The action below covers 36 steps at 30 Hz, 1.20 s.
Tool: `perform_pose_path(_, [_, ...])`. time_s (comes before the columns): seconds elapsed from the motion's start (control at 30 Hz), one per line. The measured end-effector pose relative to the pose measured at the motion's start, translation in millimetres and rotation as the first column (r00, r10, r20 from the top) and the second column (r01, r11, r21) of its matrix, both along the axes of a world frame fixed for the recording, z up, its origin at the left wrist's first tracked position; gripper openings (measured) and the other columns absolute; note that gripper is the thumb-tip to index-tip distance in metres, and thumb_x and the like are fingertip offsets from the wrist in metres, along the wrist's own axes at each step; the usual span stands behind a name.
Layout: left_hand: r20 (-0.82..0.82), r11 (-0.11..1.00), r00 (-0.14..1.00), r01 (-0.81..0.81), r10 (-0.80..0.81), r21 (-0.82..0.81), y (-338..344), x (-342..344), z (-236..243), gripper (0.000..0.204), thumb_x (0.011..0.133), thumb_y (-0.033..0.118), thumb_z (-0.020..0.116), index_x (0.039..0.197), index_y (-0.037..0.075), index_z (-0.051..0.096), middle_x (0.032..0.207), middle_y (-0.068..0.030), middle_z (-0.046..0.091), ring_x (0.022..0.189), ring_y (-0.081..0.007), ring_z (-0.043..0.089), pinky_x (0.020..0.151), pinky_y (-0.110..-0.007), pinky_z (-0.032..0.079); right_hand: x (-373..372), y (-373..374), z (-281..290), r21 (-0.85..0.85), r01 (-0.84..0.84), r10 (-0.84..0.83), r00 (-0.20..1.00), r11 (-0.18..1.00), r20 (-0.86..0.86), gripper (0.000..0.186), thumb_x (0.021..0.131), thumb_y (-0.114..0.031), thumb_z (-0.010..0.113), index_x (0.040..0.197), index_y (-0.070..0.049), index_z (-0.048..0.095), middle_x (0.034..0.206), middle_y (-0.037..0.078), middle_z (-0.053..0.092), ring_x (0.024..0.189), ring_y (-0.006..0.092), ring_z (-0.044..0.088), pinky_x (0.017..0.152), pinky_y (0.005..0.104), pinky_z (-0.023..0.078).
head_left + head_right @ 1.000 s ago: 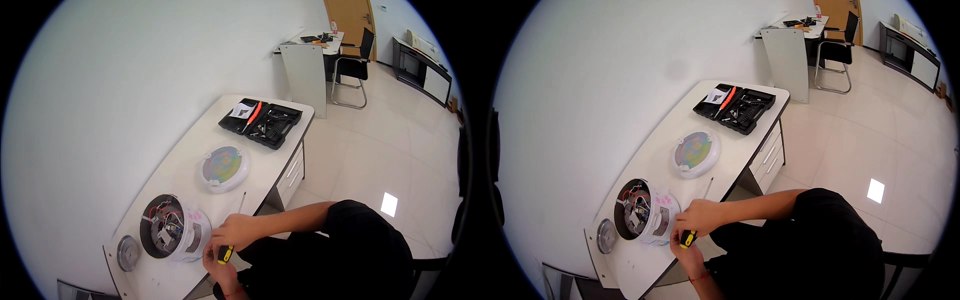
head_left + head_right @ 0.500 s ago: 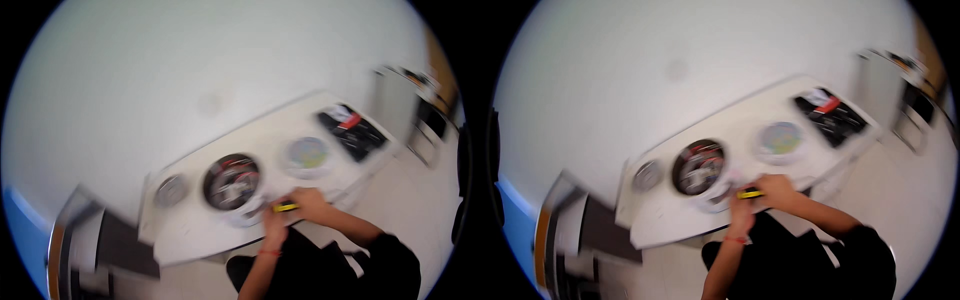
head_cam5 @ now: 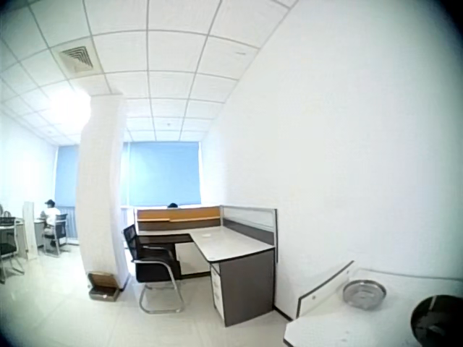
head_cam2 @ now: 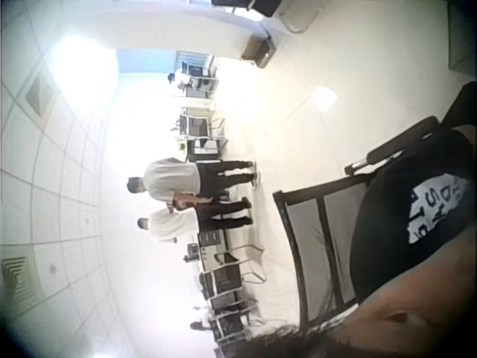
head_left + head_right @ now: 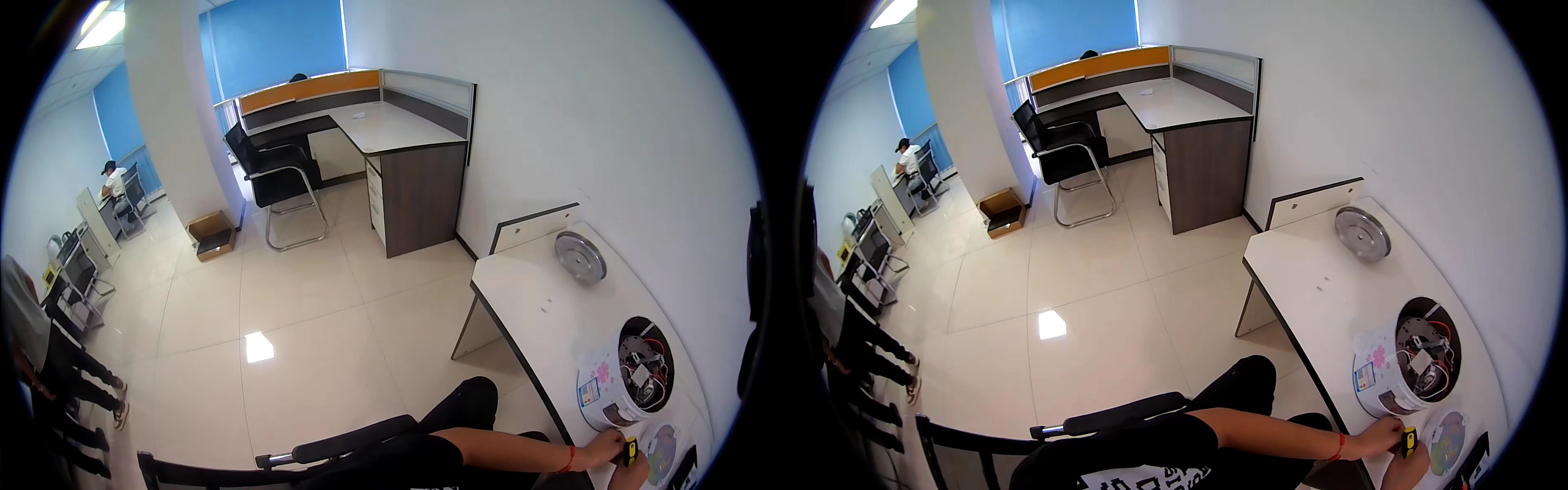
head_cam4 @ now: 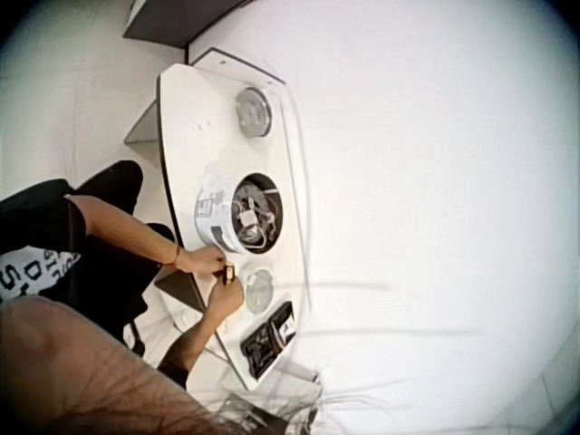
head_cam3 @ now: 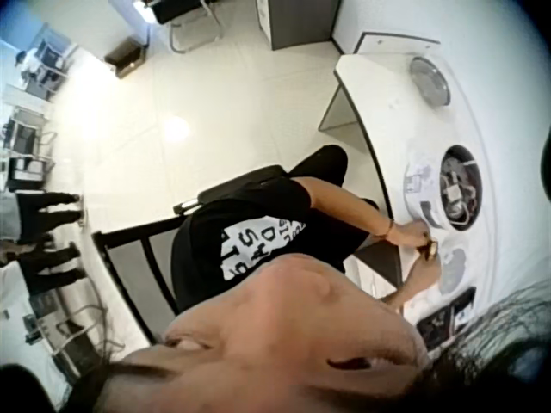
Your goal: The person uses a screwdriver to remove screws from the lid of a white cylindrical appliance, then unscrews internal components and wires. The person handles the lid, internal parts, and wires throughout the process.
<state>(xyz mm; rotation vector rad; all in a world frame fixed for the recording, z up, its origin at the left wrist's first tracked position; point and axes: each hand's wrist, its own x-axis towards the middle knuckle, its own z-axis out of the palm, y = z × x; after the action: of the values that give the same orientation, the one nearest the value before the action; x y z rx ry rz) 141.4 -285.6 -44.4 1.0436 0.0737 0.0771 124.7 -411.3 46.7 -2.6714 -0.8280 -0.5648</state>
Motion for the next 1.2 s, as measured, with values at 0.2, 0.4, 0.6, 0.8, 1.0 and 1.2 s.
perform_pose_path(0.2, [0.085,0.996,0.996,0.026,-0.019,-0.087,-2.6,4.2,-14.8,0.021,0.099,0.013,0.052,0.094,-0.003,0.065,0.081,-0.0085,0.066,0.072,-0.0159,0.066,0.066,-0.033,0.057,-5.3,12.2,10.9,-0.004,-0.019,0.019,1.000,1.000,-0.022,0.021,0.087,-0.021,0.072,0.089,-0.001,0.072,0.081,0.023,0.069,0.073,0.0443,0.064,0.067,0.0530,0.051])
perform_pose_path(0.4, [0.023,0.984,0.998,-0.063,0.060,0.166,-13.2,-6.7,1.8,0.016,0.093,0.006,0.059,0.106,0.000,0.067,0.089,-0.0027,0.067,0.080,-0.0115,0.062,0.069,-0.029,0.053,21.4,-14.4,-19.8,0.050,-0.091,0.086,0.992,0.995,0.098,0.024,0.072,-0.005,0.075,0.094,0.000,0.065,0.086,0.021,0.064,0.082,0.0452,0.064,0.072,0.0525,0.049])
perform_pose_path(0.6, [0.244,0.995,0.968,0.037,-0.058,0.091,43.0,-25.1,5.9,0.045,0.084,-0.006,0.059,0.129,0.000,0.065,0.112,-0.0019,0.068,0.101,-0.0106,0.062,0.090,-0.027,0.052,29.9,24.0,-14.2,-0.184,-0.206,0.244,0.945,0.961,0.217,0.014,0.079,-0.010,0.063,0.093,-0.006,0.065,0.084,0.012,0.063,0.074,0.0311,0.065,0.062,0.0442,0.052])
perform_pose_path(0.8, [0.194,0.998,0.979,-0.061,0.064,-0.019,65.8,-60.8,18.7,0.041,0.091,-0.011,0.059,0.132,-0.005,0.057,0.126,-0.0113,0.064,0.116,-0.0195,0.063,0.105,-0.033,0.050,19.6,45.7,1.6,-0.196,-0.348,0.393,0.872,0.917,0.293,0.011,0.082,-0.013,0.063,0.091,-0.006,0.062,0.085,0.009,0.062,0.075,0.0269,0.068,0.060,0.0400,0.054])
perform_pose_path(1.0, [0.243,0.997,0.970,-0.049,0.031,0.067,61.8,-64.3,14.3,0.029,0.098,-0.006,0.054,0.126,-0.003,0.052,0.121,-0.0150,0.063,0.113,-0.0260,0.065,0.105,-0.040,0.053,105.6,-1.9,20.9,0.012,0.050,-0.051,0.994,0.999,0.098,0.013,0.085,-0.011,0.060,0.089,-0.006,0.071,0.092,0.016,0.071,0.084,0.0366,0.071,0.073,0.0504,0.057])
perform_pose_path(1.2, [0.249,0.985,0.968,0.000,-0.044,0.173,55.7,-64.6,18.9,0.024,0.098,-0.007,0.052,0.121,-0.003,0.056,0.117,-0.0138,0.065,0.108,-0.0227,0.067,0.101,-0.037,0.055,220.6,-83.5,48.8,-0.017,0.523,-0.523,0.852,0.852,-0.012,0.024,0.082,-0.017,0.069,0.103,-0.006,0.073,0.110,0.018,0.072,0.108,0.0367,0.069,0.090,0.0495,0.056])
